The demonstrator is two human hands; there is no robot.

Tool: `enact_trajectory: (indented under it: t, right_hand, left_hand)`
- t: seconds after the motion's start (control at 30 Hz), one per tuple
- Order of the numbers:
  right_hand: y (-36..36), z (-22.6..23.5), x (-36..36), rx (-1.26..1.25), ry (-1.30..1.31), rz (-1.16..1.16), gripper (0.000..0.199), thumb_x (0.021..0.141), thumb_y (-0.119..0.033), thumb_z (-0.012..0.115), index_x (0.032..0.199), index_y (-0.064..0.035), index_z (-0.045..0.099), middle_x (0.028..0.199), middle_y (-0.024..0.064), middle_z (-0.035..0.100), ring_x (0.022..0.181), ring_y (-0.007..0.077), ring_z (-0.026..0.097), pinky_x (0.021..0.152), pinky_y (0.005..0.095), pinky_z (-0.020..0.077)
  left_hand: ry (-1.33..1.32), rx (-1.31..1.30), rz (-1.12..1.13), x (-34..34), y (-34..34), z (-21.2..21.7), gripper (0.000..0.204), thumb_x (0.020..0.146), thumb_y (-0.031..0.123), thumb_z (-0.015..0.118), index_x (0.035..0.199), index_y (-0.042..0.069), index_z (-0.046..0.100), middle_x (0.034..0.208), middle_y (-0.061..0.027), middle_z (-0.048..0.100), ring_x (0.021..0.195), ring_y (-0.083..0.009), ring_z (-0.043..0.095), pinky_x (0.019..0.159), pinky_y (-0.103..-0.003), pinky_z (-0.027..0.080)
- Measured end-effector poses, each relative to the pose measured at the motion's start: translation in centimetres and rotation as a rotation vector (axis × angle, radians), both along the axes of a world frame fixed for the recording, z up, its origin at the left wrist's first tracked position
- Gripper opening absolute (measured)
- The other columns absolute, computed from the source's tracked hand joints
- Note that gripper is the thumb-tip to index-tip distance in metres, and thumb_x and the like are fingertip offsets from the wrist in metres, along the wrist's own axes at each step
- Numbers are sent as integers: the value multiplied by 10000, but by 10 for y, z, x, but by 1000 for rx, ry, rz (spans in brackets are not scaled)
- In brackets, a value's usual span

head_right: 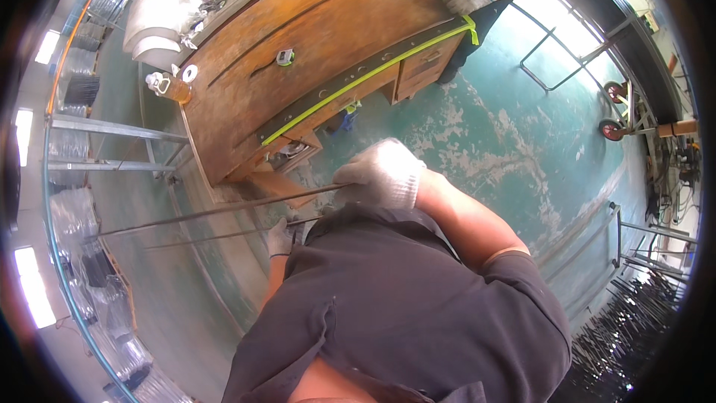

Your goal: The person picks up metal rods, feeds them into a bending machine, and removes the bent rods. They then place the bent rods onto a wooden jig and adjust them by hand.

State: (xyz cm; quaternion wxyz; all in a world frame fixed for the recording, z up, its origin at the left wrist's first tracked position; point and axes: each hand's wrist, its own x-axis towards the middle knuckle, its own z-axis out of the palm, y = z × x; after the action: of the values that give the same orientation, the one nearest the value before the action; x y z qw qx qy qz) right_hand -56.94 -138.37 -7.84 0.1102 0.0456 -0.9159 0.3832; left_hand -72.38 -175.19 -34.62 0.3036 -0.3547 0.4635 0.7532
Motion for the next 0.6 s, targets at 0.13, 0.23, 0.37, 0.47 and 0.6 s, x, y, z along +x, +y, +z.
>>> enact_trajectory:
  t: [0.13, 0.23, 0.37, 0.47, 0.6]
  right_hand:
    - [2, -10, 5, -4, 60, -40, 223, 766, -260, 870, 914, -118, 782, 761, 91, 706, 694, 333, 686, 619, 430, 541]
    - [-1, -12, 5, -1, 53, -46, 226, 755, -263, 876, 906, -122, 783, 763, 90, 708, 700, 335, 687, 628, 431, 546]
    - [-18, -6, 1, 28, 26, -91, 181, 803, -281, 786, 846, -111, 742, 765, 114, 681, 741, 370, 674, 676, 465, 546]
    - [-26, -10, -5, 28, -9, -58, 183, 814, -288, 786, 869, -115, 757, 784, 116, 690, 767, 367, 683, 690, 464, 549]
    - [-35, -10, -6, 10, -27, -83, 198, 825, -297, 787, 886, -111, 762, 794, 124, 694, 782, 370, 688, 693, 462, 549]
  left_hand:
    - [78, 8, -12, -7, -14, 7, 121, 1073, 119, 538, 1119, 11, 569, 1085, -158, 601, 1063, -360, 610, 1026, -584, 530]
    - [165, 59, -126, -23, -49, -19, 154, 1064, 141, 565, 1115, -4, 572, 1117, -161, 595, 1087, -357, 604, 1029, -586, 514]
    - [105, -31, -122, -23, -41, -17, 209, 1058, 161, 587, 1100, -42, 561, 1125, -174, 593, 1115, -346, 602, 1019, -582, 528]
    - [326, -151, -425, -29, -77, -49, 245, 1070, 176, 567, 1082, -68, 549, 1105, -190, 593, 1094, -342, 614, 982, -560, 562]
    - [321, -228, -468, -31, -79, -49, 261, 1086, 179, 536, 1070, -82, 537, 1081, -204, 592, 1035, -343, 638, 935, -539, 593]
